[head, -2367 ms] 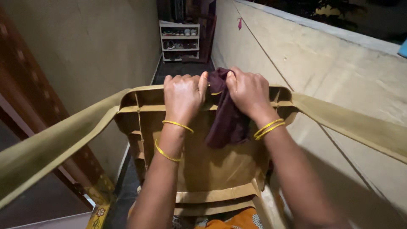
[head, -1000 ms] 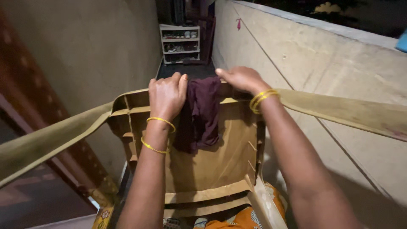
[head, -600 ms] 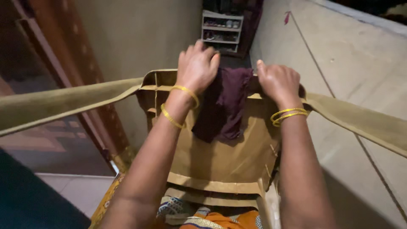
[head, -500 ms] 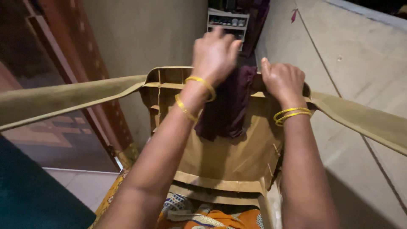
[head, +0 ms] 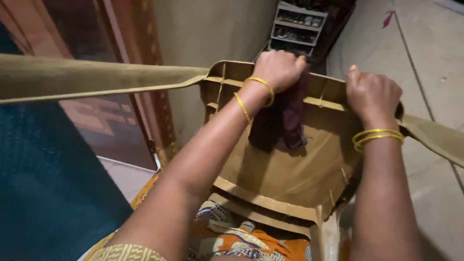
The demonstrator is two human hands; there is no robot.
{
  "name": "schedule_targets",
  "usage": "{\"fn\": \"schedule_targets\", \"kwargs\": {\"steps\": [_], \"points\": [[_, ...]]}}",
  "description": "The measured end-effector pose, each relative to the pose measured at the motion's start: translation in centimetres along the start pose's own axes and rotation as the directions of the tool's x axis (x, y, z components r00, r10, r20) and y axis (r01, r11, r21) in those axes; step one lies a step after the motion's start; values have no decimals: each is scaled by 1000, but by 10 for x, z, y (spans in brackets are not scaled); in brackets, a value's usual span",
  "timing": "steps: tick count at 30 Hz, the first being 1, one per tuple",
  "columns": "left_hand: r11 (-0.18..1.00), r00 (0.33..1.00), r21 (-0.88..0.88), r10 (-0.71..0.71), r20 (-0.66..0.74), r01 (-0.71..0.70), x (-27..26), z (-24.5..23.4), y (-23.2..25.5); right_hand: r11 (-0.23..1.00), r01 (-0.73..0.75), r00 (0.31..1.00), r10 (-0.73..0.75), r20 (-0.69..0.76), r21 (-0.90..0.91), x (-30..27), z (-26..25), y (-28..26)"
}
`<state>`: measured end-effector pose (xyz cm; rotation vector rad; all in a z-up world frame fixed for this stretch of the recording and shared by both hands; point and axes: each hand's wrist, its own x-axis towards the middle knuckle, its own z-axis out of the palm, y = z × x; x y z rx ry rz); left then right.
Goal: The person cleans the underside and legs of a plastic chair with a cloth, wiping across the surfaces.
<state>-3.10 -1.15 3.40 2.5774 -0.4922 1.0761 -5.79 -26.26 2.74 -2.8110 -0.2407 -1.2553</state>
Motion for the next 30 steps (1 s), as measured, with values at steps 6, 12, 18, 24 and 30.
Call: {"fn": "schedule_targets", "kwargs": {"steps": [6, 12, 18, 24, 30], "points": [[993, 993, 117, 20, -117, -6, -33, -24, -69, 999, -40, 999, 40, 6, 4, -2, -2, -1], [961, 955, 27, -268, -128, 274, -50, -24, -117, 1000, -21, 1000, 21, -8, 3, -1, -2, -2], [913, 889, -116, -406, -212, 390, -75, -28, -111, 999, -32, 998, 31, -48, -15, -7, -4, -6], [990, 823, -112, -135, -552, 87, -131, -27, -84, 998, -53, 998, 51, -45, -44, -8, 6, -1], [992, 862, -121, -98, -498, 42, -152, -19, -79, 999, -38, 998, 38, -48, -16, -5, 7, 1]]}}
